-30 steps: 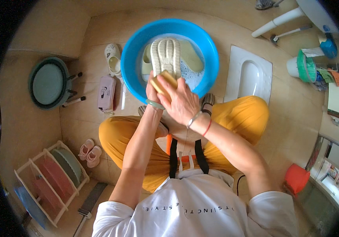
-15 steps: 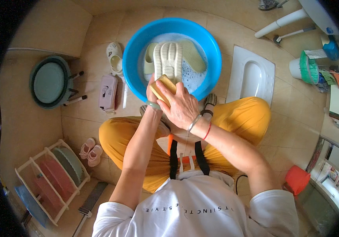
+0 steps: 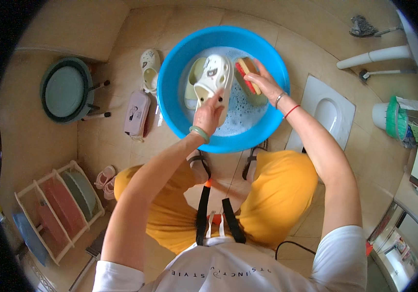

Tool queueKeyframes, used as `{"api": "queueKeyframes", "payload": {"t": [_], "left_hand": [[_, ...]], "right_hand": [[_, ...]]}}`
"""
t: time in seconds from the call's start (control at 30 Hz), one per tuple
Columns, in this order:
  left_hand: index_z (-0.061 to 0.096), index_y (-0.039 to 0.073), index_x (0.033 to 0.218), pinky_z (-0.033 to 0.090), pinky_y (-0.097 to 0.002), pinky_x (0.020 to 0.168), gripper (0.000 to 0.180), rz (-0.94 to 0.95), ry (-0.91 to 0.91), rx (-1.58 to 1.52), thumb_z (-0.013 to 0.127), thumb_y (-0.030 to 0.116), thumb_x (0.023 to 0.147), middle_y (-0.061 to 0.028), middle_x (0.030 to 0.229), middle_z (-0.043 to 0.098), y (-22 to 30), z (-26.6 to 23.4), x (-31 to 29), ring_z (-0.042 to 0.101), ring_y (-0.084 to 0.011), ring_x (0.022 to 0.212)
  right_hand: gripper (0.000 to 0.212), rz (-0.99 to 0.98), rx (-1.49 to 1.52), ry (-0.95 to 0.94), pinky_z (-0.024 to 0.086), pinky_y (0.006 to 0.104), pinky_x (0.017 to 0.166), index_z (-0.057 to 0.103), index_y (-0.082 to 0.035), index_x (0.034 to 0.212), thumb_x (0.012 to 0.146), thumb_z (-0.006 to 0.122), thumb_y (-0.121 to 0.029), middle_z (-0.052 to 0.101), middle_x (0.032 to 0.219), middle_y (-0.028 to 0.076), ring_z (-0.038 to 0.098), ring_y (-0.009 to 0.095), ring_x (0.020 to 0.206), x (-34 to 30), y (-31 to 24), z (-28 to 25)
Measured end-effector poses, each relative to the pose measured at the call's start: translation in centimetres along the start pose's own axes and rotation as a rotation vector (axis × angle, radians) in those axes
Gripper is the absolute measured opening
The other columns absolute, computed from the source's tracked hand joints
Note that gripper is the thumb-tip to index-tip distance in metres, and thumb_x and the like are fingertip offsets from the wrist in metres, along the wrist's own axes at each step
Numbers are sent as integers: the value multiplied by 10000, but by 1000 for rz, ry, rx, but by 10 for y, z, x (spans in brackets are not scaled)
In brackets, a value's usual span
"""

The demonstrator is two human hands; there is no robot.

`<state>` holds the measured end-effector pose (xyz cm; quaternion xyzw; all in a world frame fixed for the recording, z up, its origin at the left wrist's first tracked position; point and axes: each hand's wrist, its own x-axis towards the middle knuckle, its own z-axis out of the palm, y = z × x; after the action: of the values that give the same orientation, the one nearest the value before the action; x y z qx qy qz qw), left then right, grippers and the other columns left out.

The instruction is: The person scrubs a pair of white and yellow slippers using a brush and soapy water in a blue basin. They clean the exterior and interior surfaces of the slippers, scrubbing the soles and the footbeds thoroughly.

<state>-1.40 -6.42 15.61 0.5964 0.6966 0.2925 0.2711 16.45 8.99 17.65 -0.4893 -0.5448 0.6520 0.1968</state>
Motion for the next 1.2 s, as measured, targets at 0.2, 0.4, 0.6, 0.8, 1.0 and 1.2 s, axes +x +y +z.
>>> {"api": "queueKeyframes", "payload": {"t": [0.2, 0.4, 0.6, 0.8, 1.0, 1.2], "left_hand": [[466, 147, 1410, 512, -470, 886, 550, -189, -619, 387, 644, 262, 902, -216, 1183, 599, -40, 40, 9, 635, -379, 1000], [313, 155, 1498, 366, -507, 1073, 777, 66, -496, 389, 670, 430, 864, -278, 1492, 241, -68, 40, 22, 305, -476, 1359], [121, 215, 1559, 336, -537, 1111, 1091, -148, -393, 285, 825, 347, 736, -297, 1568, -67, -103, 93, 11, 125, -531, 1429], [172, 309, 1539, 431, -501, 1063, 1119, -109, -359, 190, 871, 288, 666, -275, 1567, -37, -143, 109, 6, 278, -525, 1377], [257, 275, 1523, 335, -494, 1128, 993, 80, -226, 61, 838, 316, 718, -261, 1565, 83, -156, 102, 21, 223, -466, 1422], [235, -13, 1495, 389, -416, 1068, 984, -565, 39, -584, 805, 363, 786, -242, 1398, 425, -150, 108, 58, 448, -330, 1289]], "right_hand": [[797, -33, -247, 1, 361, 372, 1085, 303, 22, 1470, 816, 608, -317, 436, 1420, 246, 446, 337, 1311, 27, 87, 23], [692, -388, -1019, 107, 378, 435, 969, 413, -70, 1379, 821, 661, -397, 461, 1360, 150, 482, 309, 1161, 34, 143, 58], [730, -52, -961, 10, 464, 483, 895, 354, -30, 1404, 875, 623, -455, 547, 1279, 202, 579, 392, 1057, 58, 189, 67], [742, -50, -1014, -4, 525, 481, 791, 305, -7, 1391, 909, 564, -509, 632, 1058, 282, 627, 408, 988, 66, 202, 76], [798, 157, -855, 47, 518, 528, 735, 422, 31, 1335, 896, 491, -632, 673, 898, 292, 664, 453, 848, 77, 195, 70], [835, 384, -658, 246, 483, 512, 865, 547, 87, 1198, 887, 463, -682, 620, 1063, 364, 611, 476, 1028, 92, 188, 63]]}}
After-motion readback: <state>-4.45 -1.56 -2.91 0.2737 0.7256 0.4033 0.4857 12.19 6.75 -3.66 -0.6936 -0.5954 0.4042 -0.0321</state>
